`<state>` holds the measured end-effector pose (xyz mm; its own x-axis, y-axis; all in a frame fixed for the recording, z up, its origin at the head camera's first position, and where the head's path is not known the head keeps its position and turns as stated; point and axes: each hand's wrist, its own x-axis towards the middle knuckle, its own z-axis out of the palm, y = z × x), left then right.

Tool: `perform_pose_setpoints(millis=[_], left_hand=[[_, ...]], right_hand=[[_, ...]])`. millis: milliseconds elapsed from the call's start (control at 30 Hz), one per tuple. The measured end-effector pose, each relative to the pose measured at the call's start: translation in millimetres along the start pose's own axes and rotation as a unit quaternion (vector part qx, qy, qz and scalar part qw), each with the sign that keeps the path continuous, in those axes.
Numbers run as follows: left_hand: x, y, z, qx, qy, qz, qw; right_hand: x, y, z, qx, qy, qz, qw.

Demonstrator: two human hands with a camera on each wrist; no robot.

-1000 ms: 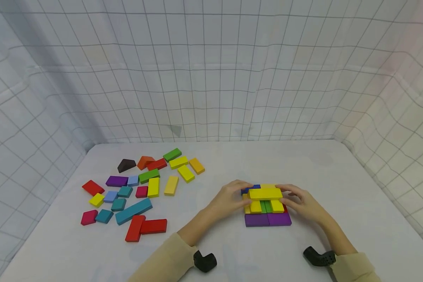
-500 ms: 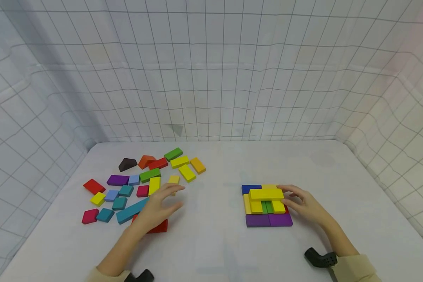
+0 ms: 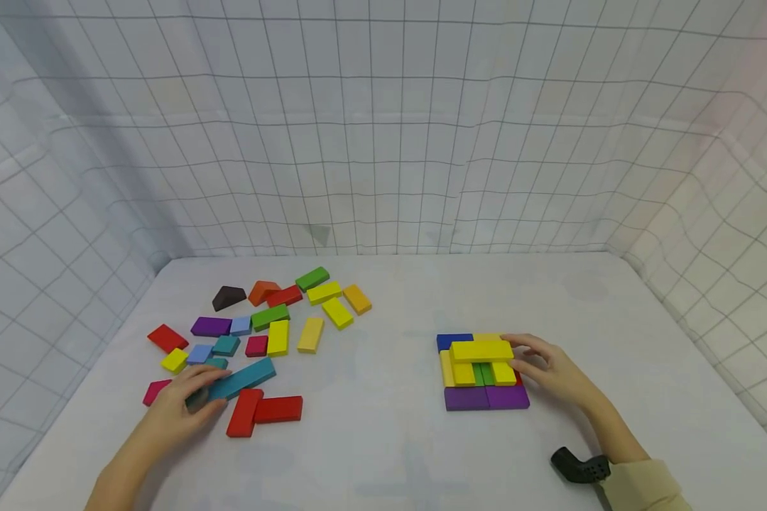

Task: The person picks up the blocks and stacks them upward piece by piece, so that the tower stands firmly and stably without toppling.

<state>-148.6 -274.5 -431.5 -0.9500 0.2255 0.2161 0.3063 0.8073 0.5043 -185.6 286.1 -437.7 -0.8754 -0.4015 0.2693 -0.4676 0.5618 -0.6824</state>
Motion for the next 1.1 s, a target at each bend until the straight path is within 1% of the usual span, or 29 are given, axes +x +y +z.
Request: perform_pose_setpoints(millis=[133,267,300,367,433,500,567,667,733,833,900,967,1100], left_hand=[[-4.6,-4.8,-0.8,0.021,0.002,0.012,0.9997],[-4.9,-7.5,0.9,0.029,-0.002,0.012,0.9995],[-4.9,-7.9,1.3,0.027,0.004,0.013,0.9995],[-5.0,-8.2,2.6,0.021,0.026,0.022,0.9992],[-4.5,-7.1,3.9,0.005,0.056,0.04,0.9976],[-3.0,-4.6,5.2,-0.011,0.088,0.062,0.9941],[0.6,0.2,7.2,-0.028,0.109,0.08,0.9905],[10.0,11.2,13.0,-0.044,0.115,0.095,0.9878],[18.1,21.8,19.6,-0.058,0.107,0.102,0.9872],[31.1,40.0,33.9,-0.088,0.091,0.13,0.9834],[39.5,54.1,45.5,-0.113,0.08,0.154,0.9784],[47.8,69.3,57.8,-0.146,0.067,0.179,0.9707],[64.6,101.5,82.5,-0.192,0.043,0.228,0.9536]], right_hand=[[1.1,-14.6,-2.8,0.005,-0.004,0.0,1.0],[1.5,-18.6,-3.6,0.002,-0.007,0.01,0.9999],[1.5,-18.9,-3.6,0.0,-0.008,0.013,0.9999],[1.5,-19.2,-3.7,-0.001,-0.007,0.017,0.9998],[1.4,-19.4,-3.8,0.0,-0.007,0.019,0.9998],[1.3,-19.5,-3.9,-0.001,-0.006,0.019,0.9998],[1.6,-19.5,-3.8,-0.003,-0.006,0.017,0.9998],[1.9,-19.2,-3.6,-0.003,-0.005,0.014,0.9999],[2.1,-19.1,-3.3,-0.001,-0.004,0.011,0.9999],[2.2,-18.7,-3.2,0.0,-0.003,0.011,0.9999],[2.4,-18.5,-3.1,0.0,-0.004,0.012,0.9999],[2.4,-18.4,-3.0,0.0,-0.004,0.014,0.9999],[1.9,-19.1,-3.1,0.006,-0.005,0.015,0.9999]])
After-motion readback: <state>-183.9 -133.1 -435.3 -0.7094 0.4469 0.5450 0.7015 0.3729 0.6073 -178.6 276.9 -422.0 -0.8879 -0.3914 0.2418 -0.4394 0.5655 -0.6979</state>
